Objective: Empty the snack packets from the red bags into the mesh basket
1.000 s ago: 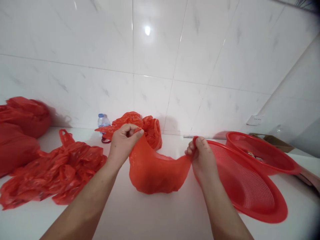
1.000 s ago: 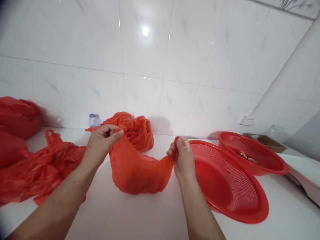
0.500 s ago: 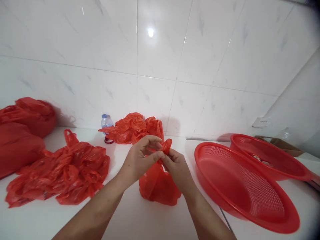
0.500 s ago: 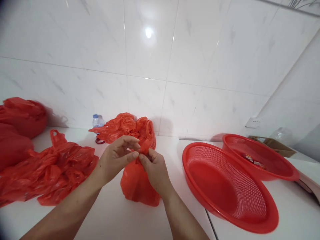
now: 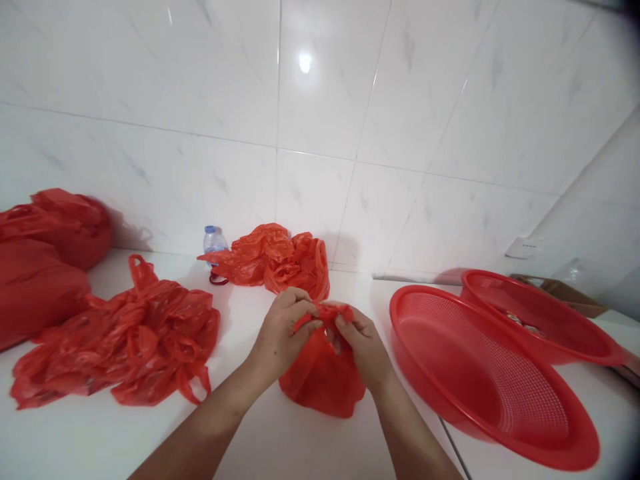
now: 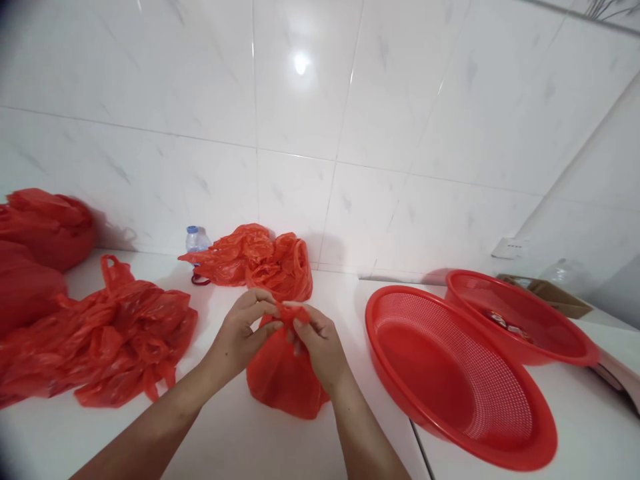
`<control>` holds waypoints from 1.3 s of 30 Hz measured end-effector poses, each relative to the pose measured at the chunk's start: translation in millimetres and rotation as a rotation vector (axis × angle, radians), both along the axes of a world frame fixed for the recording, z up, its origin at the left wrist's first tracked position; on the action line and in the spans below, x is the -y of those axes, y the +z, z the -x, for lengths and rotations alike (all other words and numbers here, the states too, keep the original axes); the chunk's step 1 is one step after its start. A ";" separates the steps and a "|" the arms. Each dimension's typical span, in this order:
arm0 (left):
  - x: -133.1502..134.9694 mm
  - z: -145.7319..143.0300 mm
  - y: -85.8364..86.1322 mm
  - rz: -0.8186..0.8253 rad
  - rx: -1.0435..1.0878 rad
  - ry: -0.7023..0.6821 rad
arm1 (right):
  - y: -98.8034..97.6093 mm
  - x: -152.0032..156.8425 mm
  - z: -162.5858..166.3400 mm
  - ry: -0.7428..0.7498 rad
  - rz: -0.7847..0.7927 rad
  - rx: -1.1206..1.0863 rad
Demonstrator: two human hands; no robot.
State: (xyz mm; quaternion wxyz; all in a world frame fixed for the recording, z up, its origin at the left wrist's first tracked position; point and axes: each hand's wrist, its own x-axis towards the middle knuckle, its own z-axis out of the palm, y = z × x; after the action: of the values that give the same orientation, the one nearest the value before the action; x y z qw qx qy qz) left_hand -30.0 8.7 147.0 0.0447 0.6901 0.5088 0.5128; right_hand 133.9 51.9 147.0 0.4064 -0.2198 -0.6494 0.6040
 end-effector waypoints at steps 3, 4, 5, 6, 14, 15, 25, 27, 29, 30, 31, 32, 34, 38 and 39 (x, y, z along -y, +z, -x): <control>0.2 -0.5 -4.7 0.044 0.081 -0.001 | -5.2 -4.4 -7.4 0.108 -0.127 0.002; 0.6 -1.0 -5.9 0.096 0.108 -0.025 | -6.3 -5.1 -8.6 0.119 -0.153 0.016; 1.0 -1.8 -6.8 0.151 0.132 -0.046 | -7.1 -5.4 -9.0 0.117 -0.162 0.039; 1.4 -2.6 -7.6 0.198 0.154 -0.056 | -7.8 -5.4 -8.7 0.102 -0.156 0.066; 4.8 -7.7 -13.9 0.257 0.119 0.005 | -20.5 -11.6 -0.1 -0.394 -0.365 0.373; 5.4 -7.9 -15.1 0.258 0.099 0.015 | -21.8 -13.0 -0.2 -0.417 -0.351 0.396; 24.9 2.4 -16.1 0.075 -0.118 -0.026 | -16.7 -20.2 -8.0 -0.237 0.073 0.090; 31.5 9.0 -19.3 0.061 -0.176 -0.028 | -20.7 -24.2 -6.4 -0.323 0.060 0.096; 39.0 16.8 -25.4 0.098 -0.220 -0.054 | -29.2 -30.5 -5.2 -0.443 -0.028 0.136; 43.2 21.1 -29.2 0.130 -0.237 -0.071 | -35.0 -34.4 -5.2 -0.507 -0.079 0.172; 47.7 25.6 -33.4 0.170 -0.248 -0.090 | -41.5 -38.5 -5.8 -0.567 -0.121 0.219; 52.5 30.2 -37.7 0.213 -0.253 -0.108 | -48.5 -42.4 -7.0 -0.620 -0.148 0.275; 62.4 39.5 -46.2 0.317 -0.227 -0.134 | -62.5 -48.4 -10.8 -0.696 -0.163 0.367; 78.8 57.2 -61.4 0.538 -0.013 -0.130 | -88.1 -50.7 -24.4 -0.582 -0.071 0.324; 80.7 60.9 -65.2 0.590 0.060 -0.130 | -94.1 -50.1 -29.4 -0.514 -0.039 0.287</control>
State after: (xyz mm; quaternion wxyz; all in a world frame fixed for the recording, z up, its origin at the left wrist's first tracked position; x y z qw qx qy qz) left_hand -90.9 -72.0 81.8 0.2910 0.6631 0.5888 0.3592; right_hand 163.3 102.1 52.9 0.4543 -0.4523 -0.6349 0.4311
